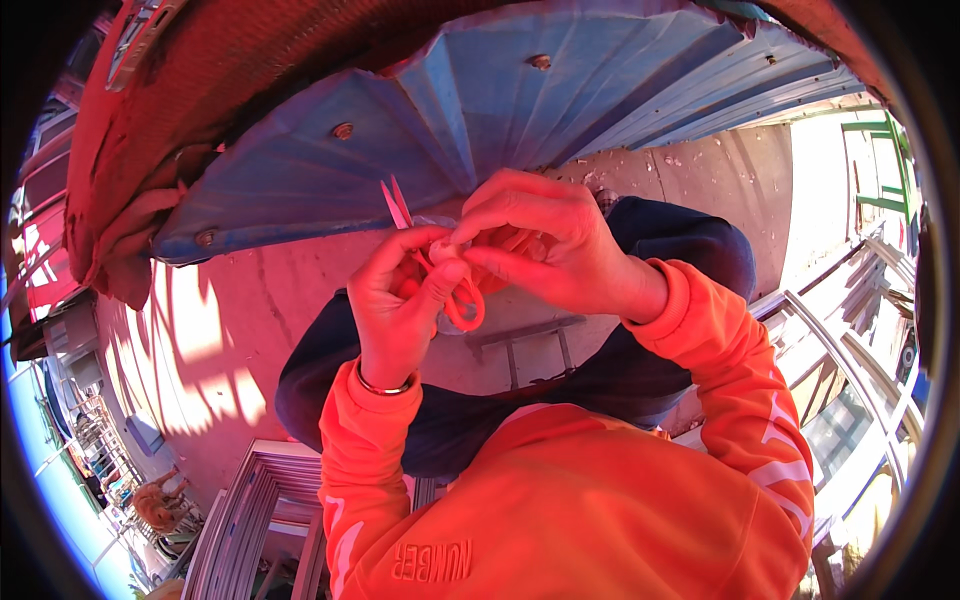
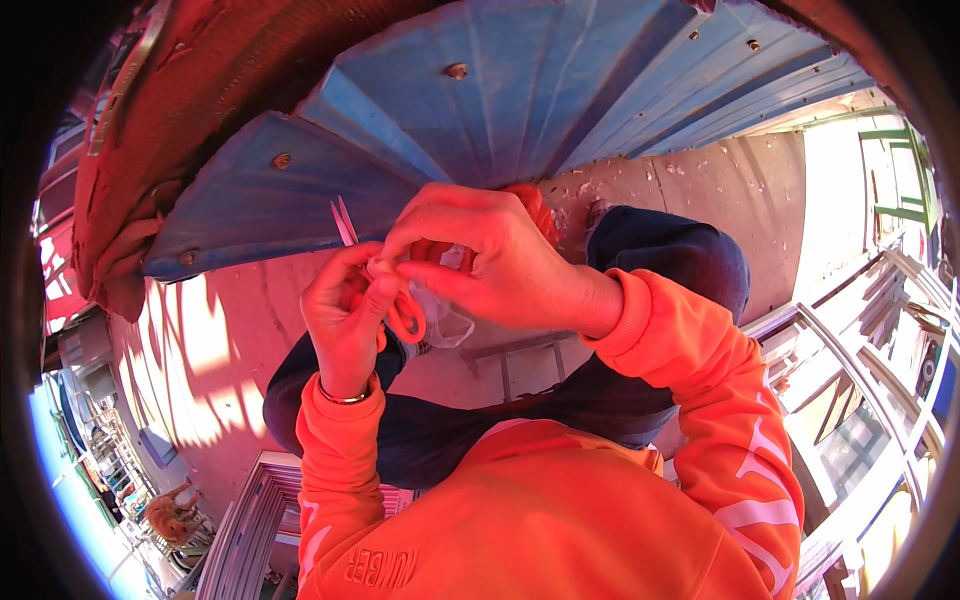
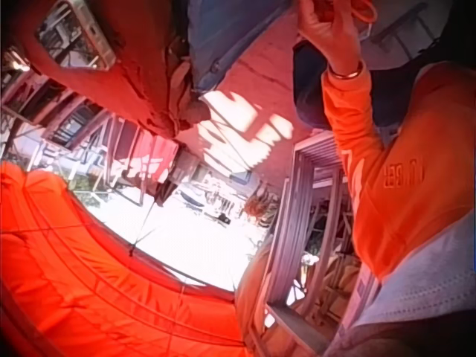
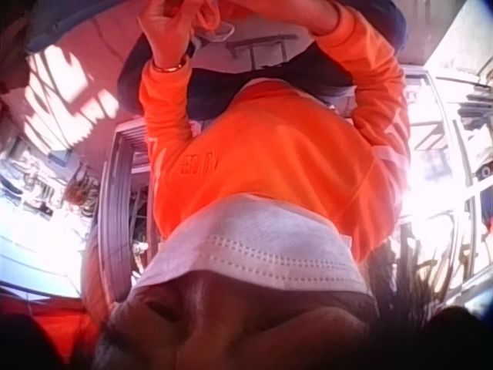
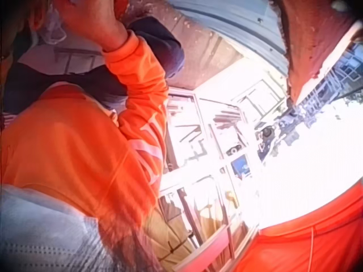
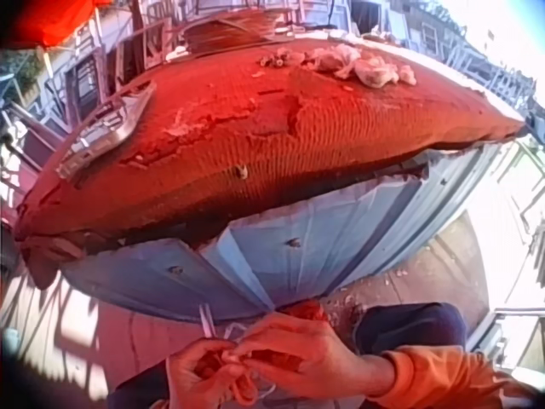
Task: The person peels garlic cloves by hand and uses scissors to trim the ends. They work over a red surface, placing peeled cloves into a plastic bag and discarding skins. The task continues with repetitive peeling and trimming actions.
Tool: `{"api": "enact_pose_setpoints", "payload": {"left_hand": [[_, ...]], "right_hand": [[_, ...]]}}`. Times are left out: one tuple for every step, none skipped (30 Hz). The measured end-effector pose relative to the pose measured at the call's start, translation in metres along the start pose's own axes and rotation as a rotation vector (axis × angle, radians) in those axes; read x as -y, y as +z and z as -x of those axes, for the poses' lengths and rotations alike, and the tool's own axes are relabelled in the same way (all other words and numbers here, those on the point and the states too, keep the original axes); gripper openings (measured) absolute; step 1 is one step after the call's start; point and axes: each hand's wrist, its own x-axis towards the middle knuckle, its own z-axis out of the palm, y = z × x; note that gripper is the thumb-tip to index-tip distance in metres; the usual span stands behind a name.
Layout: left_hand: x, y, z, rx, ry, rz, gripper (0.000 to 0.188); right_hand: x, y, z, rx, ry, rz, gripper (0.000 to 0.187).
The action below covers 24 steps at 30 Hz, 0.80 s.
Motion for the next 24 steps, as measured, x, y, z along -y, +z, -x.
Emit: {"api": "enact_pose_setpoints", "payload": {"left_hand": [[-0.0014, 0.0001, 0.0002, 0.006, -0.004, -0.003, 0.026], [-0.0026, 0.0003, 0.0005, 0.013, -0.009, -0.006, 0.025], [-0.0032, 0.0003, 0.0006, 0.02, -0.014, -0.009, 0.025], [-0.0013, -0.0002, 0.0001, 0.023, 0.0, 0.0, 0.024], [0.0019, -0.0014, -0.0006, 0.025, 0.015, 0.009, 0.024], [0.0036, -0.002, -0.0009, 0.027, 0.029, 0.017, 0.024], [0.0034, -0.0018, -0.0006, 0.028, 0.038, 0.017, 0.024], [0.0033, -0.0011, -0.0007, 0.03, 0.046, 0.018, 0.024], [0.003, -0.0005, -0.0007, 0.032, 0.054, 0.019, 0.024], [0.0021, -0.0001, -0.001, 0.037, 0.073, 0.018, 0.024], [0.0008, 0.0005, -0.0015, 0.043, 0.092, 0.017, 0.024], [-0.0004, 0.0008, -0.0019, 0.049, 0.112, 0.016, 0.024], [-0.0013, 0.0008, -0.002, 0.053, 0.123, 0.006, 0.024], [-0.0023, 0.0007, -0.0018, 0.057, 0.134, -0.005, 0.024], [-0.0031, 0.0004, -0.0015, 0.062, 0.144, -0.016, 0.024], [-0.0039, 0.0001, -0.001, 0.06, 0.134, -0.025, 0.024], [-0.0045, -0.0002, -0.0005, 0.059, 0.124, -0.033, 0.024], [-0.0048, -0.0005, -0.0003, 0.058, 0.114, -0.041, 0.024], [-0.004, -0.001, -0.0005, 0.062, 0.121, -0.035, 0.024], [-0.0024, -0.0018, -0.0006, 0.066, 0.127, -0.03, 0.024], [-0.0016, -0.0022, -0.0005, 0.07, 0.134, -0.025, 0.024], [-0.0022, -0.0018, -0.0004, 0.066, 0.137, -0.029, 0.024], [-0.003, -0.001, -0.0002, 0.064, 0.14, -0.033, 0.024], [-0.0034, -0.0006, -0.0001, 0.061, 0.143, -0.036, 0.024]], "right_hand": [[-0.0001, -0.0008, -0.0008, 0.005, -0.013, 0.023, 0.021], [-0.0002, -0.0011, -0.001, 0.008, -0.026, 0.045, 0.021], [-0.0004, -0.0001, -0.0008, -0.006, -0.018, 0.017, 0.02], [-0.0009, 0.0017, -0.0005, -0.021, -0.01, -0.011, 0.02], [-0.0014, 0.003, -0.0003, -0.036, -0.003, -0.04, 0.019], [-0.0023, 0.0033, -0.0004, -0.035, -0.009, -0.041, 0.019], [-0.0033, 0.0033, -0.0008, -0.034, -0.016, -0.041, 0.018], [-0.0039, 0.0032, -0.001, -0.034, -0.021, -0.041, 0.018], [-0.0038, 0.0034, -0.0009, -0.034, -0.021, -0.045, 0.018], [-0.0037, 0.0037, -0.0008, -0.034, -0.021, -0.05, 0.019], [-0.0037, 0.0039, -0.0007, -0.035, -0.02, -0.055, 0.019], [-0.0028, 0.0034, -0.0011, -0.03, -0.021, -0.04, 0.019], [-0.001, 0.0024, -0.0018, -0.026, -0.022, -0.025, 0.019], [0.0001, 0.0019, -0.0021, -0.021, -0.024, -0.01, 0.019], [0.0, 0.0018, -0.0019, -0.02, -0.025, -0.005, 0.019], [-0.0001, 0.0018, -0.0018, -0.02, -0.027, 0.0, 0.019], [-0.0003, 0.0016, -0.0017, -0.019, -0.028, 0.006, 0.019], [-0.0007, 0.0015, -0.0017, -0.015, -0.03, 0.004, 0.019], [-0.0012, 0.0012, -0.0017, -0.011, -0.033, 0.002, 0.018], [-0.0016, 0.0011, -0.0019, -0.006, -0.035, 0.0, 0.018], [-0.0019, 0.0006, -0.0024, -0.001, -0.052, 0.004, 0.018], [-0.0021, -0.0001, -0.003, 0.005, -0.069, 0.009, 0.018], [-0.0019, -0.0005, -0.0033, 0.009, -0.086, 0.014, 0.017], [-0.0012, -0.0004, -0.0031, 0.009, -0.056, -0.004, 0.017]]}}
